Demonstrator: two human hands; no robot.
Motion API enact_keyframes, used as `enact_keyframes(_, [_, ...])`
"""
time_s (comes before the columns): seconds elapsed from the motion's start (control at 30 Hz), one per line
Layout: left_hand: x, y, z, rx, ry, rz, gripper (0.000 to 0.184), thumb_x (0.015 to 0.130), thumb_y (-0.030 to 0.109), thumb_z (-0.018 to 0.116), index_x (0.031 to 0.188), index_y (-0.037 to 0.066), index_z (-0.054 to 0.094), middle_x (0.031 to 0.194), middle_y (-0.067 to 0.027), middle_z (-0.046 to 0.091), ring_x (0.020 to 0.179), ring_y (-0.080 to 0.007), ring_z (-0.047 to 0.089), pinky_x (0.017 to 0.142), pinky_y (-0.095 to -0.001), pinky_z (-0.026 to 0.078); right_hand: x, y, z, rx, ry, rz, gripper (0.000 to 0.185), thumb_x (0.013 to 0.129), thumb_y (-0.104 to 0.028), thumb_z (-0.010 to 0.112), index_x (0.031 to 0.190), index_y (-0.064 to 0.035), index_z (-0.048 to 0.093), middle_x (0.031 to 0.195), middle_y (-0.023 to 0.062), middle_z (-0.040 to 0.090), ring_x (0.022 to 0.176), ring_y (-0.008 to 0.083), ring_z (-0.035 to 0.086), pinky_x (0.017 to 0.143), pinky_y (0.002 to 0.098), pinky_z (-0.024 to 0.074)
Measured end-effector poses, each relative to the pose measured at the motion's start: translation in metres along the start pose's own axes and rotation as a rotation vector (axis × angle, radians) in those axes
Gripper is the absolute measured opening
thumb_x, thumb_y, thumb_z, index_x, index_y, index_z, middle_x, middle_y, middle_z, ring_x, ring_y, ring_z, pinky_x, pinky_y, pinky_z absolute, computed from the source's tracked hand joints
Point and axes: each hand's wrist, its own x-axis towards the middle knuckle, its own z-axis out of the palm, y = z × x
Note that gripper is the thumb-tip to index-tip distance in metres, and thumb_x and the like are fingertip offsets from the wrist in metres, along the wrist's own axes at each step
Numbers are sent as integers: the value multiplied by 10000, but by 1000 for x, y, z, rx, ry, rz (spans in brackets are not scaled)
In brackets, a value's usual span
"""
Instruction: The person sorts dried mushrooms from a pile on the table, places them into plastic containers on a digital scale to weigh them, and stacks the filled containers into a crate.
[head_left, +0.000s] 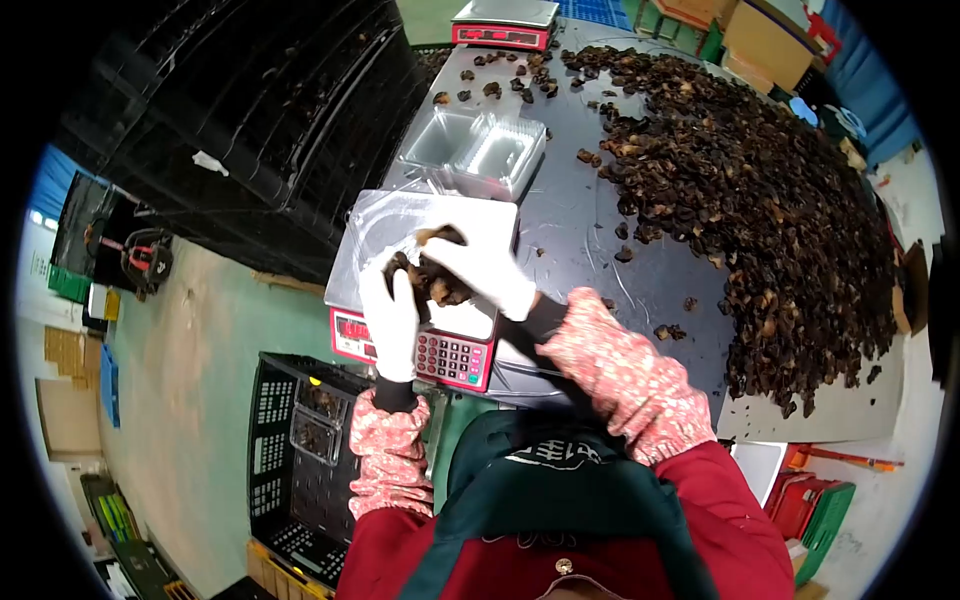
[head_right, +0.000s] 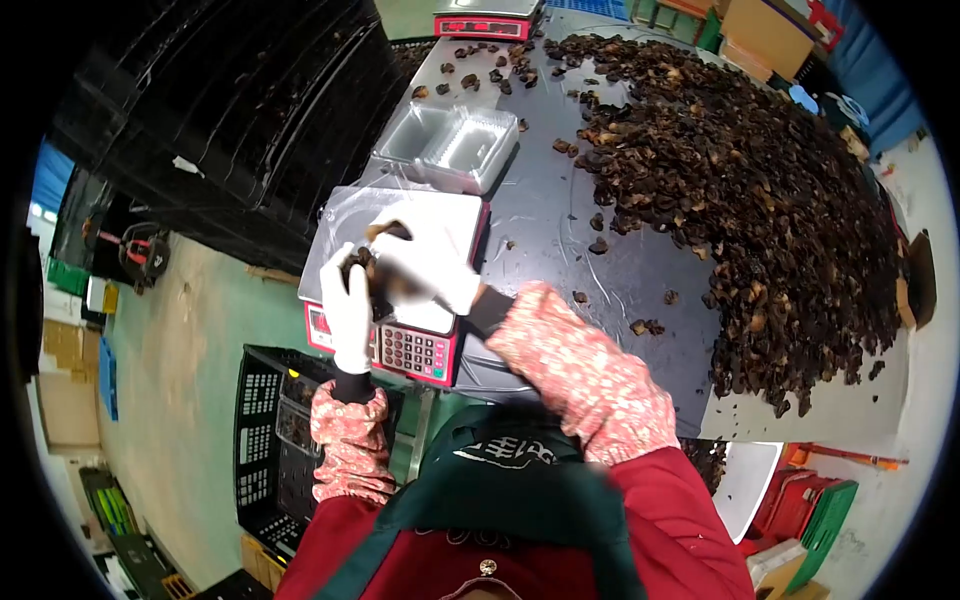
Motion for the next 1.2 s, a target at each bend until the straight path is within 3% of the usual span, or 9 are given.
enact_keyframes(0.17, [-17,-4,0,170,-36,98,466,898,23,529,1360,3,479,1324,-196,532,1245,-348,494,1066,-417,372,15,1,23,-163,-64,134,204,791,-206,651,864,-23,704,814,117,672,888,246,653,794,349,513])
enact_keyframes(0.2, [-18,-1,-2,154,-41,47,494,900,28,537,1387,1,459,1363,-208,509,1263,-354,485,1079,-423,364,17,5,18,-187,-85,152,271,871,-211,660,1057,-15,663,873,79,675,800,146,641,722,262,518])
enact_keyframes(0.4, [-4,10,4,359,-96,261,630,869,181,658,1431,15,424,1423,-217,464,1325,-408,414,1115,-485,309,14,33,21,50,53,106,211,836,-123,657,1017,-13,655,954,93,655,856,175,640,780,293,520])
enact_keyframes(0.63, [5,8,17,559,-285,408,446,891,211,628,1287,21,554,1230,-177,608,1177,-342,550,1064,-491,364,-29,-23,-42,376,200,278,131,894,-123,664,982,-37,621,856,11,618,814,64,559,729,238,470])
enact_keyframes(0.8, [0,11,24,722,-166,462,494,901,225,633,1338,25,517,1320,-165,560,1271,-358,479,1116,-506,313,-202,-20,-150,-311,350,385,231,877,-182,701,1062,-56,646,1004,53,668,896,117,628,804,279,507])
enact_keyframes(0.87, [-3,39,30,564,-62,505,468,896,193,646,1314,13,540,1317,-174,560,1260,-373,485,1095,-492,336,-290,-43,-185,-427,572,575,207,857,-173,679,1041,-78,670,1005,61,693,917,175,665,807,320,526])
enact_keyframes(0.97, [-25,82,69,50,-232,471,302,912,58,595,1207,-7,611,1227,-186,601,1173,-357,552,1025,-435,416,-422,-69,-232,-1345,570,627,132,788,-121,649,911,-75,664,898,146,658,827,323,650,735,415,525])
enact_keyframes(1.03, [-46,101,116,-160,-420,439,273,916,18,571,1183,11,627,1185,-180,617,1141,-338,575,1005,-403,441,-483,-81,-248,-1578,417,1154,233,758,-100,657,990,-76,648,1079,149,638,1001,314,608,864,447,476])
enact_keyframes(1.2, [-79,70,269,-59,-560,456,345,920,115,598,1264,93,596,1237,-166,580,1139,-346,573,952,-404,483,-422,-62,-261,-1216,652,601,346,838,-148,652,1172,-59,653,1232,142,627,1179,308,564,1022,397,446])
